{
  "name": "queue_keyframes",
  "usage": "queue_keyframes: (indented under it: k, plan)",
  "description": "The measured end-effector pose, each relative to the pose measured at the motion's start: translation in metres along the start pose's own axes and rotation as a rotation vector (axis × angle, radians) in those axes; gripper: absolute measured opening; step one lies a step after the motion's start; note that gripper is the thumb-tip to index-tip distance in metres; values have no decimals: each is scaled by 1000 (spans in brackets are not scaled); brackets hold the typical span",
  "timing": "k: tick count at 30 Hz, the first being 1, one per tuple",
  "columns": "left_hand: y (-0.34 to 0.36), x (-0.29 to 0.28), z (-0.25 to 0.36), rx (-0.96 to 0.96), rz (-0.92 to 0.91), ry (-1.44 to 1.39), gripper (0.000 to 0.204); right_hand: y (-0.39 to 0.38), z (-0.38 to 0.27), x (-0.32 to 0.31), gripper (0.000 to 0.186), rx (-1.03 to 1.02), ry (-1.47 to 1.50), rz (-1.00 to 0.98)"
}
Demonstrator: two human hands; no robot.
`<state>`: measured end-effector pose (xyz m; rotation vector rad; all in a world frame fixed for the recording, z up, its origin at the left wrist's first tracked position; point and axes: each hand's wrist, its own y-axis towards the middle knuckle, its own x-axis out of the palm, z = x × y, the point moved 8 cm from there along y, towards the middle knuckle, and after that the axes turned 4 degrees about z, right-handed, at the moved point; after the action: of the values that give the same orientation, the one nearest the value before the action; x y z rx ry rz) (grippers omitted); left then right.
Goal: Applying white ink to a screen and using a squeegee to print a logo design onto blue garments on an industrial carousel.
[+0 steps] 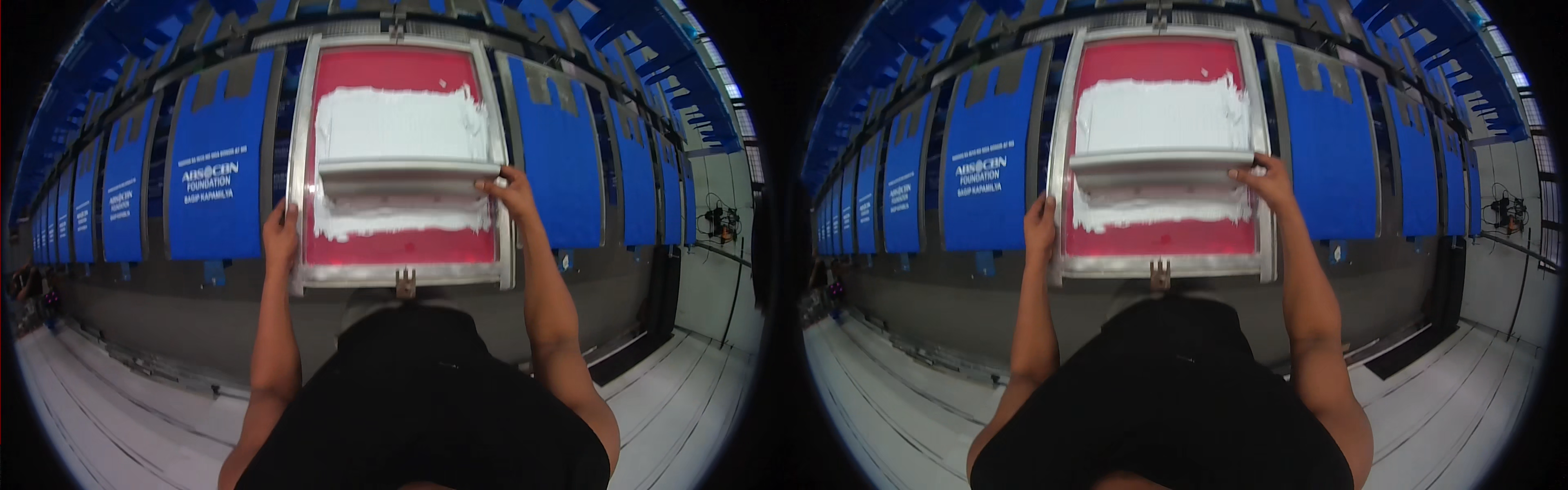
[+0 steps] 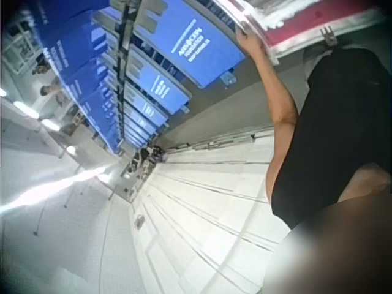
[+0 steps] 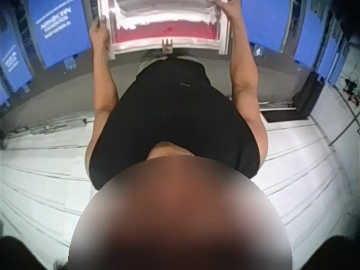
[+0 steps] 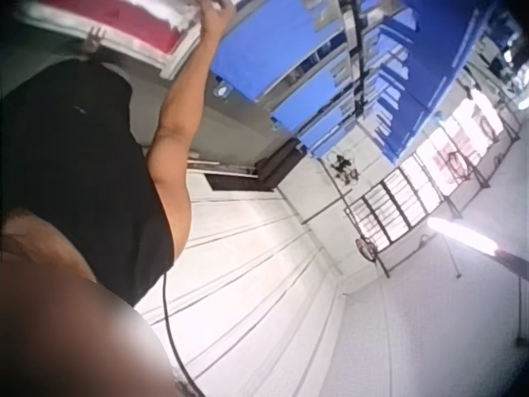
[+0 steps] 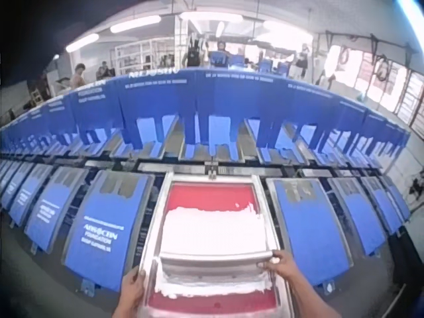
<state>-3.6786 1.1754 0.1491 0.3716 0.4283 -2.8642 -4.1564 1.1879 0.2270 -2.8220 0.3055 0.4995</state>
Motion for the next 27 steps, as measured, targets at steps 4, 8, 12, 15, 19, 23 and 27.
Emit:
queue_keyframes:
  k: [4, 8, 12, 15, 19, 23, 27]
  plan:
    - [3, 3, -19, -9, 15, 28, 55, 9, 22, 3, 39, 44, 91, -17]
    - [11, 11, -30, -5, 1, -2, 60, 15, 40, 10, 38, 56, 75, -8]
    - [18, 12, -40, -115, 0, 25, 63, 13, 34, 13, 40, 28, 73, -5]
    - [14, 9, -41, -52, 10, 70, 63, 10, 30, 13, 42, 43, 75, 8]
    - [9, 16, -54, -86, -23, 25, 63, 13, 41, 15, 42, 78, 33, 17]
    - [7, 13, -29, -46, -69, 282, 60, 13, 40, 16, 41, 126, -40, -69]
    - [-21, 7, 80, 583, -26, 440, 60, -17, -7, 26, 45, -51, -612, -188]
